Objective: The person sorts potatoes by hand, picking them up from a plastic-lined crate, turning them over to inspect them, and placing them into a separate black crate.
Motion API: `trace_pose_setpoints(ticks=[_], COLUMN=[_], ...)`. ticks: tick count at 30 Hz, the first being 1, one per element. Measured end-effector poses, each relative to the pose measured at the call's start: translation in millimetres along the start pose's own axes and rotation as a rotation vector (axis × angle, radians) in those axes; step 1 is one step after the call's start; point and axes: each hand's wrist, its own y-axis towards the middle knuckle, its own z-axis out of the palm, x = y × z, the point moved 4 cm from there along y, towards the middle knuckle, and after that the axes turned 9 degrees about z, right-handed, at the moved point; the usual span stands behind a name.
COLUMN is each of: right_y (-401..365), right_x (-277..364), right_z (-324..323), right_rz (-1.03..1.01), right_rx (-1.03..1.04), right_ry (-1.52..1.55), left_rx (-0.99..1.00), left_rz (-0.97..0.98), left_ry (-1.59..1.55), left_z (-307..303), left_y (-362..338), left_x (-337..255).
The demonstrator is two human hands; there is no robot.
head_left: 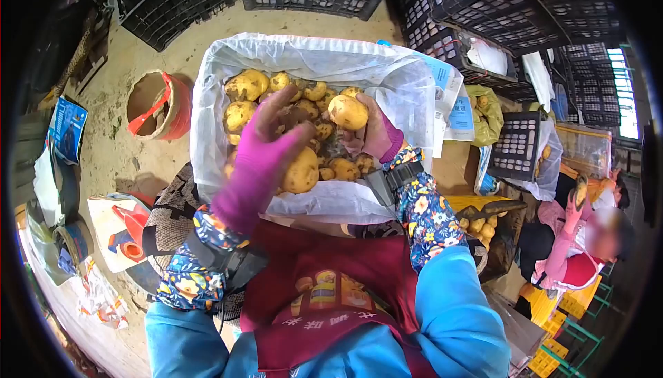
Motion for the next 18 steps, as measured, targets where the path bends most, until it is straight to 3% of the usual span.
trace_pose_setpoints(ticks=[1,3,5,6,8,9,10,13,17,18], right_y=[-19,-43,-68,-79,-79,-79,-90,-100,-125,-132], right_x=[6,9,9,13,19,23,23,0,-3,-5], right_z=[23,46,63,71,58,54,66,99,123,123], right_rz=[-0.042,-0.052,-0.054,-0.021,-0.361,-0.537,-0.961,-0.856,-1.256,-1.253], right_rx=[-0.073,-0.138,-0.162,-0.073,-0.364,-0.511,-0.457,-0.138,-0.429,-0.402], right_ry=[0.013,-0.302,-0.692,-0.681,-0.877,-0.97,-0.94,-0.477,-1.189,-1.08], left_rx=[0.053,0.158,0.227,0.256,0.305,0.343,0.376,0.363,0.431,0.479], left_rz=[0.13,0.385,0.215,0.116,-0.04,0.092,0.222,0.302,0.297,0.235], left_ry=[0.121,0.364,0.209,0.13,0.023,0.148,0.27,0.339,0.341,0.348], left_z=[7,18,23,22,18,9,-5,-22,-8,0], left_y=[0,-4,-9,-8,-11,-9,-6,0,-9,-13], left_x=[-3,-8,-9,-8,-17,-15,-1,24,23,13])
